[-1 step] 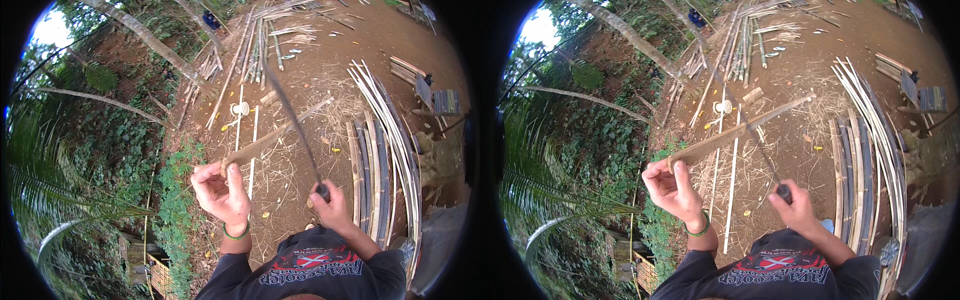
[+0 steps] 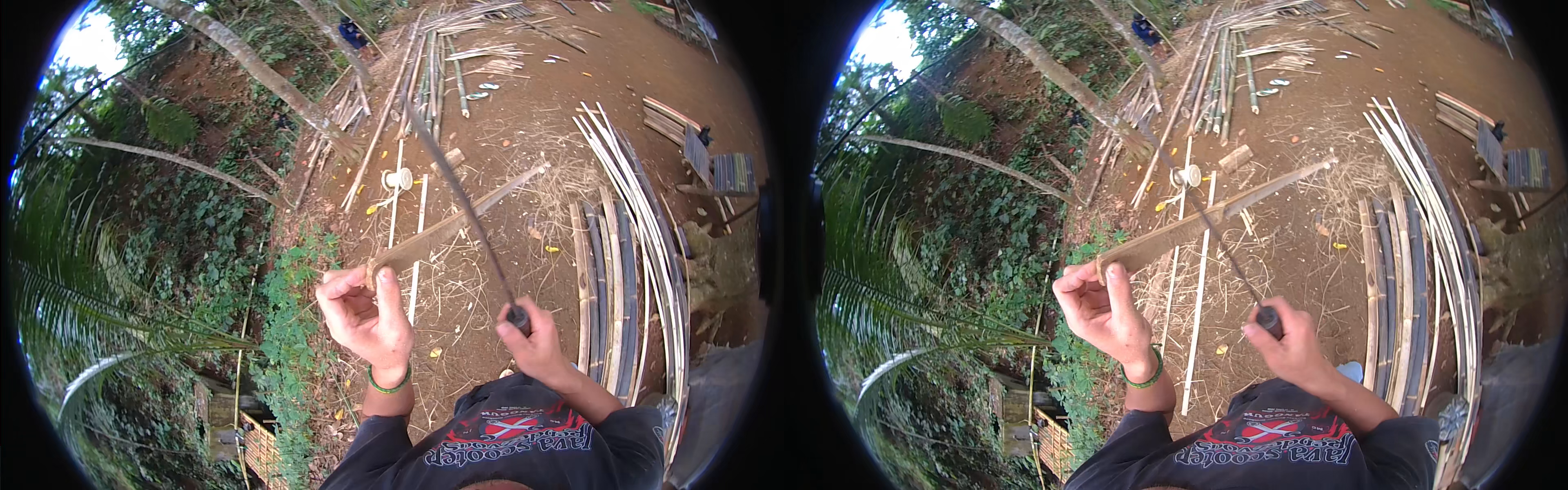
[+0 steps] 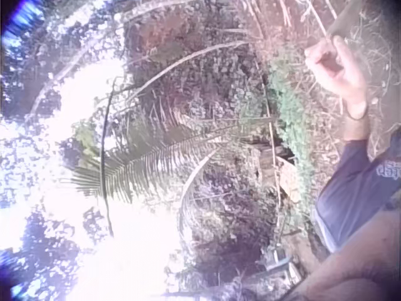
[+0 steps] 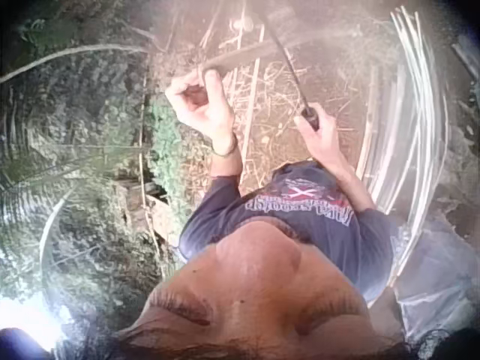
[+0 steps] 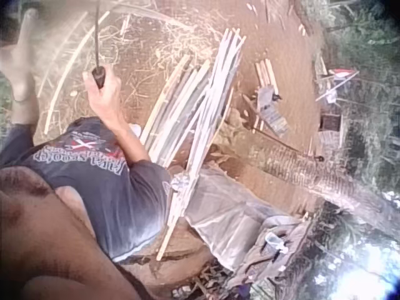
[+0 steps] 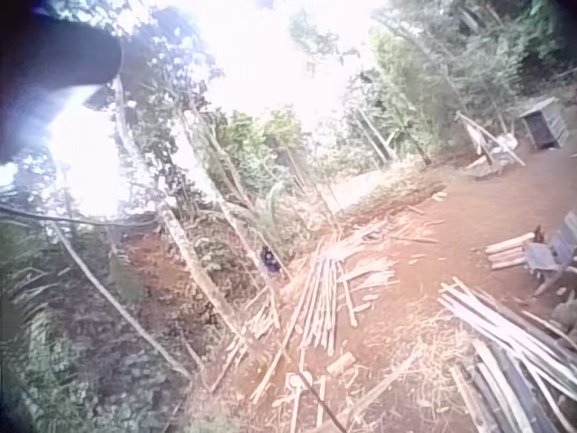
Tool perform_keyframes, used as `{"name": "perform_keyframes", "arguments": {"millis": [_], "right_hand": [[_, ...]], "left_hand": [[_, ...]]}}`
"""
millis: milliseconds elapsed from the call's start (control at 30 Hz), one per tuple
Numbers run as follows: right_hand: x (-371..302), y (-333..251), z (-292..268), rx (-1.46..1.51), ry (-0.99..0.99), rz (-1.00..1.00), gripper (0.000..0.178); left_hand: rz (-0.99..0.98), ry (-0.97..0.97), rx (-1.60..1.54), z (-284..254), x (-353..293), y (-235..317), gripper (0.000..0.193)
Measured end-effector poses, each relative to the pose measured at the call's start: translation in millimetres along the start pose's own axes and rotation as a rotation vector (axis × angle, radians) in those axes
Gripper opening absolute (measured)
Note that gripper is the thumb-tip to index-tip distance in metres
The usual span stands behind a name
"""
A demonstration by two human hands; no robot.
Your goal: The person uses a machete to shave and smooth a long, thin piece of wood. They hold the wood with one hand and repeatedly strike it with the blade to remove splinters and shape the surface. The person occasionally inspects the wood and adjusts their grip while working in an outdoor area.
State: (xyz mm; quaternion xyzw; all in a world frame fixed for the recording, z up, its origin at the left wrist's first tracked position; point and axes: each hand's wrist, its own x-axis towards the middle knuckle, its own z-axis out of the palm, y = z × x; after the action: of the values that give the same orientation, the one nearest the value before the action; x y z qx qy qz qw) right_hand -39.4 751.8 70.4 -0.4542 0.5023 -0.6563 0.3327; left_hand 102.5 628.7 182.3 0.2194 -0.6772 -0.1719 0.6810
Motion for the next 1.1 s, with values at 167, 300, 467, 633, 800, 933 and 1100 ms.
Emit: {"name": "perform_keyframes", "arguments": {"millis": [167,300,467,633,800,933,1100], "right_hand": [[17.3,-26.5,21.7,0.018,-0.161,-0.145,0.025],[24.8,-21.8,13.4,0.013,-0.134,-0.070,0.024],[23.7,-6.1,-2.2,0.084,-0.185,0.044,0.027],[22.8,-11.6,-7.4,0.089,-0.261,0.043,0.028],[29.1,9.0,-12.7,0.441,-0.297,0.270,0.031],[48.3,52.6,-9.7,0.670,-0.275,0.484,0.040],[52.2,87.9,4.5,0.826,-0.295,0.741,0.047]], "left_hand": [[-0.179,0.060,0.067,3.5,-9.6,7.3,0.021],[-0.297,0.162,-0.074,16.8,-14.7,19.0,0.030],[-0.253,0.195,-0.172,27.5,-24.2,24.4,0.021],[-0.267,0.315,-0.142,25.5,-40.8,16.6,0.020],[-0.326,0.390,-0.061,11.0,-55.7,7.2,0.026],[-0.391,0.418,0.007,2.5,-61.9,5.0,0.032],[-0.458,0.419,-0.037,3.9,-65.3,11.8,0.034]]}}
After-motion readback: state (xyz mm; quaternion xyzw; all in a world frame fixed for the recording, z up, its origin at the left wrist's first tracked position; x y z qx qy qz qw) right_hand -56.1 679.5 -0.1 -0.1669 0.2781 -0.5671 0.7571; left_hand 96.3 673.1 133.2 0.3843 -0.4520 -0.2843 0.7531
